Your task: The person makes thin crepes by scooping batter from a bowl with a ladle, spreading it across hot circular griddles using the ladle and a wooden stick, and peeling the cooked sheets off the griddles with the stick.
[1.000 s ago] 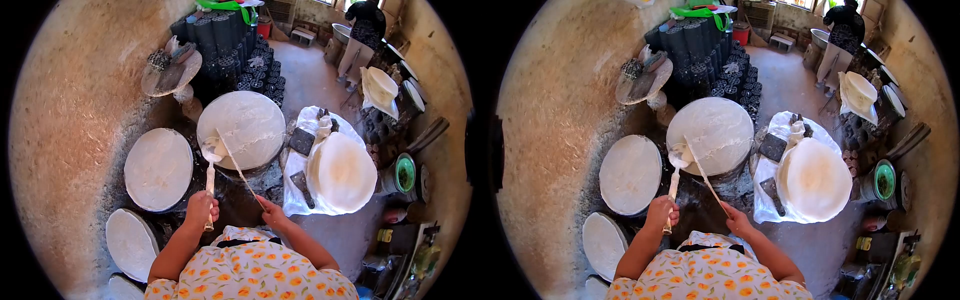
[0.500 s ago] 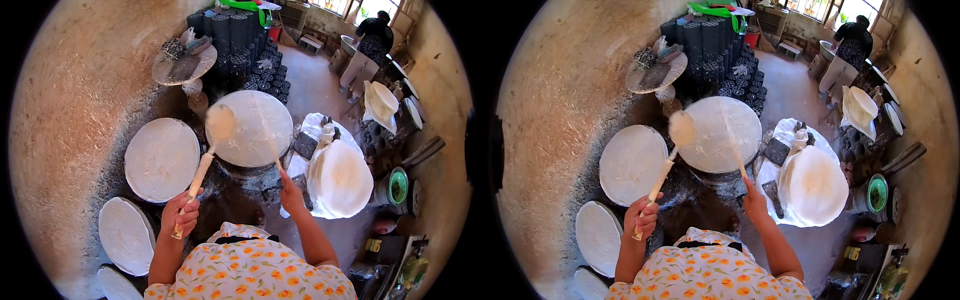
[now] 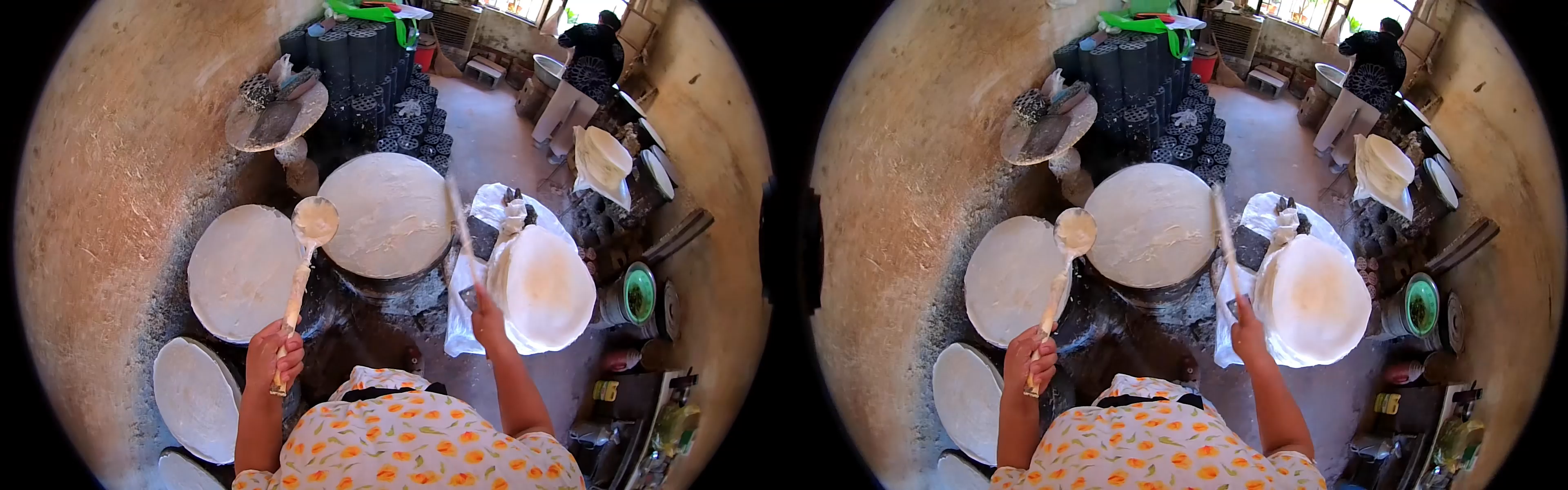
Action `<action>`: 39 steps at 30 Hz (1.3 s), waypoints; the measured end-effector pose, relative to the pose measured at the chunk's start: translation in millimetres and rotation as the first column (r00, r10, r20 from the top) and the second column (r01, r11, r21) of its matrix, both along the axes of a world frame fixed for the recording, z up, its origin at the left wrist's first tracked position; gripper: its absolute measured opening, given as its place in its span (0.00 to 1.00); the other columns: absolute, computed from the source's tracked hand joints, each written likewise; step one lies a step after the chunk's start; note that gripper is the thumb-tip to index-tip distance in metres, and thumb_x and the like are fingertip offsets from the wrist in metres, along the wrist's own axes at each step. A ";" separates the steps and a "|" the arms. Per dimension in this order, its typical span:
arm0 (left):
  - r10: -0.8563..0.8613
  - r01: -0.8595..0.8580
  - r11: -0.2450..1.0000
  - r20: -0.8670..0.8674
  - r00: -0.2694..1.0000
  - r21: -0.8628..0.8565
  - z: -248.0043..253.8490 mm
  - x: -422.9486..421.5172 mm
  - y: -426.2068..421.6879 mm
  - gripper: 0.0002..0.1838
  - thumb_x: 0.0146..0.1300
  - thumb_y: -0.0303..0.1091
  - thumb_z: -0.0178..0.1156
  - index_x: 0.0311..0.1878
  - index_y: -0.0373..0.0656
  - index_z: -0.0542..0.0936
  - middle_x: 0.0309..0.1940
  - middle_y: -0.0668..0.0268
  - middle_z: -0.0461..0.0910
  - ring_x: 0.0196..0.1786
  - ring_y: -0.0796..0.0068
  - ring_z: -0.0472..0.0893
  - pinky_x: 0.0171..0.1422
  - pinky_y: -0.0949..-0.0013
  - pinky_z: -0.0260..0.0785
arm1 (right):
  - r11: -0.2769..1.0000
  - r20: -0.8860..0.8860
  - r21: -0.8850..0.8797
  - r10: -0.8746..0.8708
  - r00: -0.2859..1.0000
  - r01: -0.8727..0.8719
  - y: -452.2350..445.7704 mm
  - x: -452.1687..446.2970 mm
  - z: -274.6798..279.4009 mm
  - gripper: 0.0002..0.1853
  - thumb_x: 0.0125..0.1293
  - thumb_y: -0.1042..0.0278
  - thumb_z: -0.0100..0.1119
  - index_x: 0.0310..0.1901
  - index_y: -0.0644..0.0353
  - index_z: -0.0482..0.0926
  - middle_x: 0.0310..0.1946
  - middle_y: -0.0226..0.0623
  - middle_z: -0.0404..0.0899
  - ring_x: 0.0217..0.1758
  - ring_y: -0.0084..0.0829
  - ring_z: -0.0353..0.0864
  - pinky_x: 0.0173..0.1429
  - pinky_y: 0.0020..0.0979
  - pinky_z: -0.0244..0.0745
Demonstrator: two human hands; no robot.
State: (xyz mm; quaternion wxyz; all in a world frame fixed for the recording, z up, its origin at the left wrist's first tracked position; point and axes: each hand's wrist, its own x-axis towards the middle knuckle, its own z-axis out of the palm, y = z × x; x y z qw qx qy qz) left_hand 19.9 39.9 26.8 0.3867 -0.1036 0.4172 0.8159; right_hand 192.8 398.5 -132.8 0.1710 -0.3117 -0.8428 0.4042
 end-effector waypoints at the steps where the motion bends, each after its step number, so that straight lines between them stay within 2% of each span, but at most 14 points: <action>1: 0.001 -0.001 1.000 -0.002 1.000 0.004 0.4 -0.8 1.6 0.16 0.65 0.28 0.45 0.54 0.30 0.67 0.23 0.66 0.65 0.12 0.85 0.61 0.10 0.79 0.58 | 0.989 -0.070 0.143 0.054 0.996 -0.043 -0.7 2.8 -11.0 0.36 0.54 0.85 0.44 0.66 0.45 0.64 0.43 0.58 0.78 0.43 0.55 0.80 0.47 0.41 0.73; 2: 0.003 -0.003 1.000 -0.004 1.000 0.009 0.9 -1.9 3.8 0.17 0.65 0.28 0.46 0.55 0.30 0.66 0.23 0.66 0.65 0.12 0.85 0.61 0.10 0.79 0.58 | 0.994 0.125 0.049 0.092 0.988 -0.098 -12.3 6.7 9.8 0.36 0.54 0.85 0.43 0.66 0.47 0.64 0.45 0.57 0.78 0.46 0.51 0.80 0.50 0.39 0.72; 5: 0.013 -0.014 0.997 0.019 1.000 0.079 0.9 -6.0 2.9 0.18 0.65 0.29 0.46 0.56 0.29 0.66 0.23 0.67 0.64 0.12 0.85 0.61 0.10 0.80 0.58 | 0.982 0.070 -0.119 0.154 0.986 -0.145 -6.3 14.4 30.5 0.36 0.53 0.85 0.44 0.66 0.48 0.64 0.45 0.56 0.78 0.46 0.49 0.80 0.50 0.37 0.72; 9: 0.056 -0.051 0.995 -0.056 0.997 0.087 11.2 -5.8 -1.0 0.20 0.65 0.29 0.45 0.58 0.28 0.64 0.24 0.67 0.64 0.12 0.85 0.61 0.09 0.80 0.57 | 0.999 -0.113 0.036 -0.002 0.994 0.006 -3.5 -8.4 10.3 0.34 0.55 0.82 0.44 0.66 0.47 0.65 0.41 0.57 0.79 0.40 0.50 0.81 0.45 0.40 0.73; 10: 0.107 -0.101 0.990 -0.056 0.993 0.097 15.9 -3.7 -1.0 0.19 0.65 0.28 0.45 0.57 0.30 0.65 0.24 0.65 0.65 0.12 0.85 0.60 0.10 0.80 0.56 | 0.995 0.227 -0.083 0.080 0.971 -0.063 -13.4 -12.5 22.4 0.32 0.57 0.80 0.45 0.66 0.46 0.65 0.39 0.56 0.79 0.38 0.53 0.80 0.44 0.45 0.73; 13: 0.219 -0.212 0.973 -0.083 0.972 0.091 34.3 9.1 -10.4 0.19 0.66 0.28 0.45 0.58 0.29 0.65 0.23 0.65 0.65 0.12 0.85 0.60 0.10 0.81 0.55 | 0.859 0.359 -0.141 0.507 0.784 -0.492 -49.6 -10.8 20.1 0.33 0.58 0.77 0.48 0.66 0.35 0.64 0.33 0.55 0.77 0.35 0.53 0.79 0.42 0.47 0.73; 15: 0.316 -0.312 0.949 -0.097 0.944 0.051 48.8 24.8 -19.2 0.19 0.66 0.28 0.44 0.58 0.29 0.65 0.23 0.66 0.64 0.12 0.85 0.59 0.09 0.81 0.55 | 0.832 0.209 -0.075 0.551 0.808 -0.549 -42.9 -13.1 14.0 0.35 0.58 0.80 0.47 0.66 0.36 0.64 0.30 0.51 0.78 0.30 0.48 0.78 0.38 0.43 0.73; 17: 0.430 -0.427 0.903 -0.139 0.892 0.049 59.6 44.9 -30.0 0.19 0.66 0.28 0.44 0.58 0.29 0.65 0.23 0.67 0.64 0.12 0.86 0.59 0.09 0.82 0.55 | 0.839 0.210 -0.240 0.537 0.817 -0.489 -23.2 -28.6 25.5 0.37 0.56 0.85 0.47 0.67 0.40 0.64 0.42 0.51 0.80 0.35 0.45 0.81 0.40 0.37 0.76; 19: 0.528 -0.536 0.844 -0.201 0.825 0.017 68.3 69.6 -40.1 0.20 0.67 0.29 0.44 0.59 0.27 0.63 0.24 0.67 0.64 0.12 0.87 0.60 0.08 0.82 0.56 | 0.858 0.071 -0.162 0.503 0.862 -0.487 -3.3 -58.2 14.8 0.35 0.55 0.83 0.48 0.66 0.43 0.65 0.48 0.53 0.78 0.40 0.48 0.81 0.43 0.36 0.76; 21: 0.600 -0.629 0.777 -0.255 0.758 -0.040 74.4 94.0 -56.5 0.19 0.66 0.28 0.44 0.58 0.28 0.66 0.23 0.67 0.65 0.12 0.87 0.59 0.09 0.82 0.55 | 0.858 -0.066 -0.091 0.500 0.863 -0.505 -7.9 -85.3 31.4 0.33 0.54 0.81 0.50 0.65 0.47 0.66 0.43 0.53 0.79 0.36 0.50 0.80 0.40 0.37 0.74; 26: 0.761 -0.818 0.567 -0.321 0.564 -0.094 81.1 162.6 -89.6 0.18 0.67 0.29 0.46 0.56 0.27 0.66 0.23 0.67 0.65 0.13 0.87 0.60 0.10 0.82 0.55 | 0.696 0.016 -0.113 0.714 0.699 -0.709 -56.8 -129.0 6.4 0.33 0.56 0.78 0.51 0.66 0.50 0.63 0.32 0.57 0.78 0.35 0.56 0.79 0.38 0.47 0.73; 33: 0.852 -0.906 0.408 -0.307 0.423 -0.115 52.4 225.8 -141.3 0.18 0.66 0.30 0.47 0.54 0.27 0.68 0.23 0.67 0.64 0.13 0.88 0.60 0.10 0.83 0.56 | 0.446 -0.043 0.062 0.895 0.444 -0.893 -143.1 -136.8 14.2 0.34 0.57 0.78 0.48 0.68 0.50 0.60 0.48 0.55 0.76 0.45 0.54 0.78 0.48 0.46 0.74; 35: 0.872 -0.914 0.397 -0.279 0.403 -0.079 45.8 237.9 -157.9 0.18 0.66 0.30 0.46 0.54 0.27 0.68 0.22 0.67 0.64 0.13 0.88 0.60 0.10 0.83 0.56 | 0.436 0.052 0.058 0.897 0.439 -0.898 -171.3 -132.5 17.7 0.35 0.56 0.79 0.48 0.68 0.48 0.60 0.47 0.55 0.77 0.44 0.54 0.78 0.47 0.47 0.73; 39: 0.898 -0.932 0.355 -0.251 0.361 -0.070 31.7 258.1 -184.4 0.17 0.67 0.29 0.46 0.54 0.28 0.69 0.21 0.68 0.64 0.12 0.88 0.60 0.10 0.83 0.55 | 0.369 -0.054 0.182 0.929 0.365 -0.912 -208.4 -152.4 14.5 0.37 0.55 0.81 0.48 0.69 0.43 0.59 0.43 0.53 0.78 0.42 0.54 0.77 0.46 0.49 0.72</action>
